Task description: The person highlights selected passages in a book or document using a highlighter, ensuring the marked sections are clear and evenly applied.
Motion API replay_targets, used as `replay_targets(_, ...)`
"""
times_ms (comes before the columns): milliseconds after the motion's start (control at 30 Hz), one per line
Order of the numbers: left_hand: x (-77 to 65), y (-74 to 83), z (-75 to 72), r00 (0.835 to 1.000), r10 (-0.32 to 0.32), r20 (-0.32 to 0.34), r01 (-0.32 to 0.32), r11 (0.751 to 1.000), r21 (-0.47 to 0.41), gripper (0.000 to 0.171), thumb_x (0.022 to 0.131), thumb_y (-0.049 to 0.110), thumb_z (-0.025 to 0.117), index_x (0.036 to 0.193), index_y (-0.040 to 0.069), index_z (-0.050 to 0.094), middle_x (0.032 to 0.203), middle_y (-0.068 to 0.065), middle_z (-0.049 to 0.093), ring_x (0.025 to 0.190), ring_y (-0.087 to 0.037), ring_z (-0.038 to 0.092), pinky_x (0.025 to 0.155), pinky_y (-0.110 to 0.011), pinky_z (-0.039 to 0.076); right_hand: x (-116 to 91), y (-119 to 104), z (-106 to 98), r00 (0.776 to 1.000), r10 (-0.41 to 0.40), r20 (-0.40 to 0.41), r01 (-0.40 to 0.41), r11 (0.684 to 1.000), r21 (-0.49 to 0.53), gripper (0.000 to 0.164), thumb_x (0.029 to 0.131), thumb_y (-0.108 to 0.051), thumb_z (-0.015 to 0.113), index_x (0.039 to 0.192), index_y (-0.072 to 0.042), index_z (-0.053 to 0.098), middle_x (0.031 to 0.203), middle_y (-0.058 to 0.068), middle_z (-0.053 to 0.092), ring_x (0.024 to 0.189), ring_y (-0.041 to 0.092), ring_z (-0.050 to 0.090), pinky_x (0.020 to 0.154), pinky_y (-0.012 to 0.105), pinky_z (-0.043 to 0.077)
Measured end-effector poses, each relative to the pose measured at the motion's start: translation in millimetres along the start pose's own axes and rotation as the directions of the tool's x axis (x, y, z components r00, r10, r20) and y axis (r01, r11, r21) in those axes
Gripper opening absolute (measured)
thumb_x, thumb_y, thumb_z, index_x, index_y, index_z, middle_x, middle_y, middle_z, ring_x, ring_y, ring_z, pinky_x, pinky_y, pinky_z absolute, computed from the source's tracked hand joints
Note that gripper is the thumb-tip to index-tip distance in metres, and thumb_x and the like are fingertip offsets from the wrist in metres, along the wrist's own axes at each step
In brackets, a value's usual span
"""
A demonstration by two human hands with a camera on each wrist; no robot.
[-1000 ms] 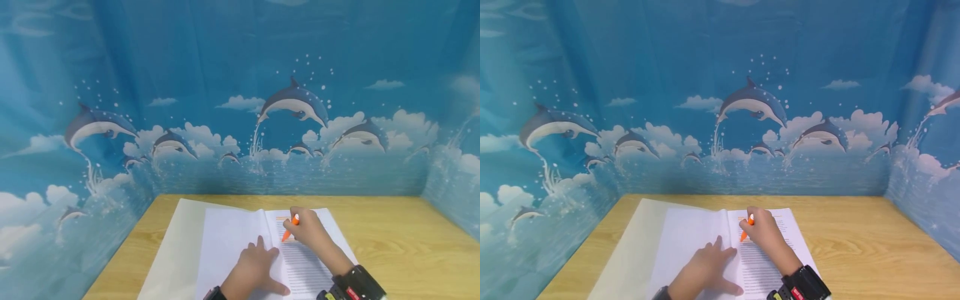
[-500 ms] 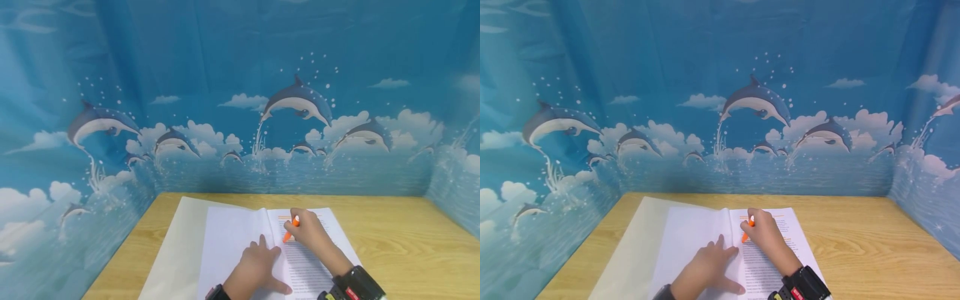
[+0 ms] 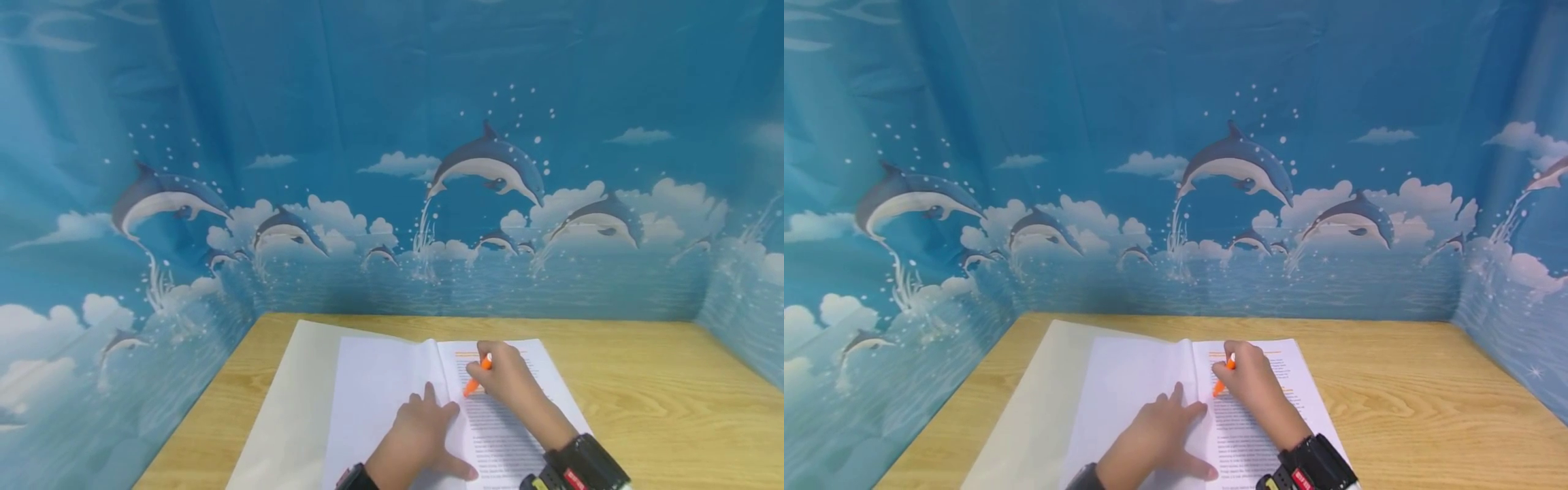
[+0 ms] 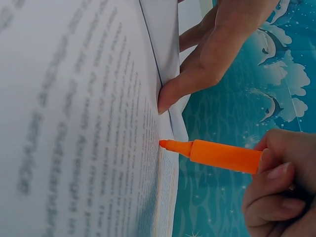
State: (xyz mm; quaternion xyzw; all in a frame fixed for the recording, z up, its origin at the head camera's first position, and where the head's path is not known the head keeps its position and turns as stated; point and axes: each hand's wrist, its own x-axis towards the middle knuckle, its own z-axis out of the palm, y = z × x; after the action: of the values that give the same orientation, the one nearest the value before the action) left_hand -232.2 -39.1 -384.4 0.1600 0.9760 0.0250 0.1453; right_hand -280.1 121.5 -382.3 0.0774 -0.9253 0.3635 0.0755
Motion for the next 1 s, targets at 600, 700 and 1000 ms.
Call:
replay_targets(600,2.6,-2.9,5.8,1.0,0.001,-0.004,-0.001,0.999,-0.052,0.095,0.05,0.075,0.07,0.131,0.029,0.051,0.142,-0.021,0.037,0.12,-0.041,0.044,0.093,-0.05,0.042,0.9,9.8,-8.6,0.999,0.011,-0.043,-0.014,0.998,-0.061,0.025,0.073,-0.006,0.062,0.061,-0.009,0.04,0.052,-0.003,0.029,0.045,0.009,0.032,0.043,0.022,0.028)
replay_targets(700,3.2,-2.8,5.6,1.0,-0.009,0.007,0.009,0.997,-0.076,0.094,0.05,0.074,0.071,0.13,0.029,0.052,0.143,-0.02,0.037,0.121,-0.042,0.043,0.093,-0.051,0.041,0.4,11.4,-9.8,0.999,0.019,-0.038,-0.021,0.998,-0.065,0.026,0.074,-0.006,0.062,0.061,-0.01,0.039,0.053,-0.004,0.027,0.045,0.009,0.031,0.043,0.022,0.028)
replay_targets(1000,1.9,-3.4,4.7,1.0,-0.002,-0.006,0.001,0.997,-0.077,0.093,0.05,0.073,0.072,0.128,0.027,0.053,0.142,-0.021,0.038,0.119,-0.04,0.045,0.092,-0.051,0.042,-1.7,17.9,-16.7,0.999,0.037,-0.025,-0.039,0.998,-0.055,0.027,0.076,-0.006,0.062,0.062,-0.01,0.04,0.053,-0.004,0.024,0.045,0.008,0.026,0.043,0.02,0.024)
